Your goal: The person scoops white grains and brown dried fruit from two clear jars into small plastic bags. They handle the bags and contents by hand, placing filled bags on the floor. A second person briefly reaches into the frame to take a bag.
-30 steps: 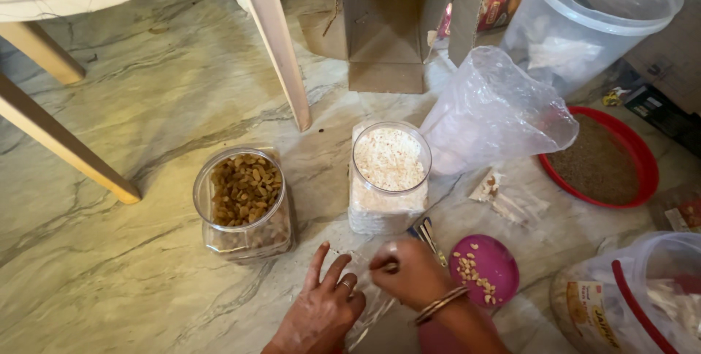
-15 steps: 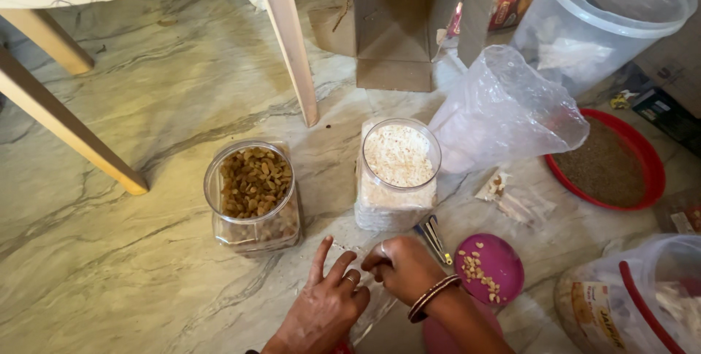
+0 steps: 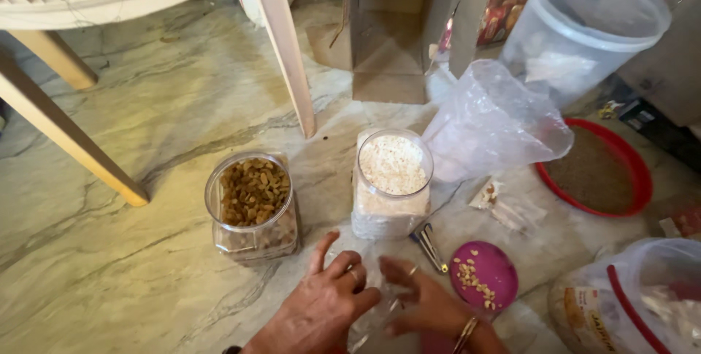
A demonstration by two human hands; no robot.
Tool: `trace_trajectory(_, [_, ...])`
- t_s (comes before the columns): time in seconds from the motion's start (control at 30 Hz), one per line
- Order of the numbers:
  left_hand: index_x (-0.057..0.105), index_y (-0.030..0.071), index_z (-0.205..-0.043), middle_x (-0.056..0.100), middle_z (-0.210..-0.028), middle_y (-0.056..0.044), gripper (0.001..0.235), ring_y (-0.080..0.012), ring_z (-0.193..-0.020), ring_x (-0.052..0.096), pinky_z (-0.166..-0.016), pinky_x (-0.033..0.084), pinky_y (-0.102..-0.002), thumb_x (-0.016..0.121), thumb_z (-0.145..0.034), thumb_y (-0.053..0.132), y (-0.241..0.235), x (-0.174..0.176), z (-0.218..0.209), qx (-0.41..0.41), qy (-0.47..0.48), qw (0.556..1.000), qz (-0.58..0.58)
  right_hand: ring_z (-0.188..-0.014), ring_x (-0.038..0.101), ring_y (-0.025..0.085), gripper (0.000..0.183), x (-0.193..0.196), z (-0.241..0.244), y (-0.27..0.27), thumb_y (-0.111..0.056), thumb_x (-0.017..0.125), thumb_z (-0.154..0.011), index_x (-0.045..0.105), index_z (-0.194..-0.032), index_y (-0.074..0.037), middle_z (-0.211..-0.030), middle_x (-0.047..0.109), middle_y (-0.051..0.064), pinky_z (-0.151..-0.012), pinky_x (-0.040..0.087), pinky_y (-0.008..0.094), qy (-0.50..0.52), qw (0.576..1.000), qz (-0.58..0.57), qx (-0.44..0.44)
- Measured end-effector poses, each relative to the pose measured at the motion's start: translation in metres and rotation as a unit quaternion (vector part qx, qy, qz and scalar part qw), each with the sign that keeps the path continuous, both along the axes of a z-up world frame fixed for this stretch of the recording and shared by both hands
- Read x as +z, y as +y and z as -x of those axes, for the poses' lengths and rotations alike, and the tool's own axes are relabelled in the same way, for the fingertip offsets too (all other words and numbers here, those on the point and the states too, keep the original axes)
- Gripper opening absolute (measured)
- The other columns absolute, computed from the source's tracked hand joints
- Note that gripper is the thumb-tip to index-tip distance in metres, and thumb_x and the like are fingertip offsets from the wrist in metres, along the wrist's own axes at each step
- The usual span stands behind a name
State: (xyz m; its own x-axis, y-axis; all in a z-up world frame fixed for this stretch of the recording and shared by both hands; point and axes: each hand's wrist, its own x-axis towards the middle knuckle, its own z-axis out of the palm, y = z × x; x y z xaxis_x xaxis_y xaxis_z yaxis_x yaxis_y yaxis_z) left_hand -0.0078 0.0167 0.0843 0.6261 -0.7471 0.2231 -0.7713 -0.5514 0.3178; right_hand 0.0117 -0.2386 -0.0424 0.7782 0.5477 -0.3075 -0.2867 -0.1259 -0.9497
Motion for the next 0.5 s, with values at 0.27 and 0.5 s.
trace_trajectory(0.27, [0.067, 0.013, -0.126, 0.066, -0.119, -0.010, 0.053, -0.0230, -0.125, 0.055, -0.117, 0.031, -0.059, 0.086, -0.076, 0.014, -0.018, 0.067, -0.004, 0.091, -0.040, 0.981, 0.169, -0.107, 0.070, 0.018, 0.044, 0.038, 0.021, 0.013, -0.008, 0.083, -0.083, 0.070, -0.124, 0.001, -0.114, 0.075, 0.007, -0.088, 0.059, 0.035, 0.084, 0.989, -0.115, -0.046])
trace_trajectory(0.5, [0.072, 0.000, -0.113, 0.078, -0.100, -0.011, 0.036, -0.0198, -0.097, 0.072, -0.093, 0.057, -0.040, 0.082, -0.079, 0.005, -0.039, 0.015, 0.011, 0.262, 0.459, 0.716, 0.456, -0.099, 0.075, 0.018, 0.051, 0.083, 0.034, 0.007, 0.003, 0.085, -0.074, 0.066, -0.122, -0.001, -0.106, 0.079, 0.010, -0.086, 0.062, 0.034, 0.026, 0.988, -0.081, -0.130])
